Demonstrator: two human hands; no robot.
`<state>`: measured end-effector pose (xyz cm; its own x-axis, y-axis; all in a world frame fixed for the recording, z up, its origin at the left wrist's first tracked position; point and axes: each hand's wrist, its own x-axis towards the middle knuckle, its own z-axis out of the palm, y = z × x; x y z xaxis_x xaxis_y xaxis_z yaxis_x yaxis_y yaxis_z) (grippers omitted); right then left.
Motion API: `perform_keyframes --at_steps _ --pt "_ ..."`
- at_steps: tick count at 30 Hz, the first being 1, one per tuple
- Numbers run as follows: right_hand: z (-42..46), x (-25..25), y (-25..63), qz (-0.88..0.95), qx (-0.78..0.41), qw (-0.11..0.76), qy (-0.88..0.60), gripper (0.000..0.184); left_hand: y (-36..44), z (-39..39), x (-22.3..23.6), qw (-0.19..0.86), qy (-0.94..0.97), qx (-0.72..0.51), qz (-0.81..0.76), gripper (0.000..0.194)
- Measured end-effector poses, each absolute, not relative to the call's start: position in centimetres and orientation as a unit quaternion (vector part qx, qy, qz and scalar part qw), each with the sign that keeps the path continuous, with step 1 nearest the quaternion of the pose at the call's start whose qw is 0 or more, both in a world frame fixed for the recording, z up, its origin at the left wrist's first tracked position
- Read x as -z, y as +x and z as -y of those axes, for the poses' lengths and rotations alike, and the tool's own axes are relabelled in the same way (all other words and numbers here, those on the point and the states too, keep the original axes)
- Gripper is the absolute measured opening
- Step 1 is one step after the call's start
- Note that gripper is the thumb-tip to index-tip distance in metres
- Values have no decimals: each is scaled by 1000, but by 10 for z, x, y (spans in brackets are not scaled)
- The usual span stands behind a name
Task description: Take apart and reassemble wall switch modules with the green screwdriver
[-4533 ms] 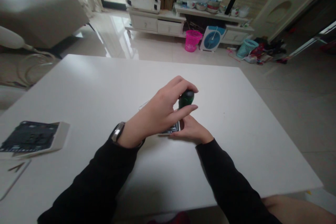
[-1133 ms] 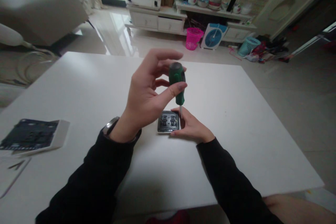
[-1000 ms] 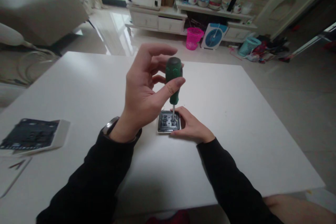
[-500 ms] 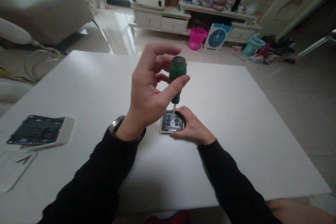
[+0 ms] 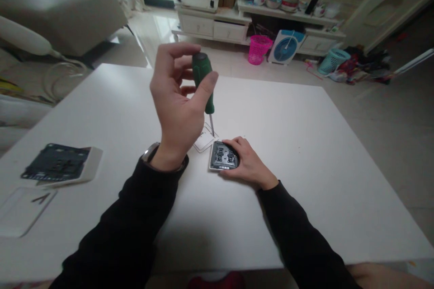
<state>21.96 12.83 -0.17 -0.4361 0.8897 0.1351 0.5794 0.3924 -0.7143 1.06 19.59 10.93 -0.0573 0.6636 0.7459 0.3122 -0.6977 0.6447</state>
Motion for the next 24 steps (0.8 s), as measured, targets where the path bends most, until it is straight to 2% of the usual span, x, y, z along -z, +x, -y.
perform_keyframes --at_steps 6,13,17,24 --pt "-129 3 221 791 -295 267 -465 88 -10 -216 -94 120 664 -608 -419 31" --pt "-131 6 223 794 -302 266 -456 88 -11 -233 -72 132 666 -592 -434 34" --pt "-131 7 223 795 -300 264 -456 89 -6 -233 -70 142 674 -581 -433 39" --pt "-130 7 223 797 -297 259 -458 91 6 -230 -68 178 639 -592 -458 36"
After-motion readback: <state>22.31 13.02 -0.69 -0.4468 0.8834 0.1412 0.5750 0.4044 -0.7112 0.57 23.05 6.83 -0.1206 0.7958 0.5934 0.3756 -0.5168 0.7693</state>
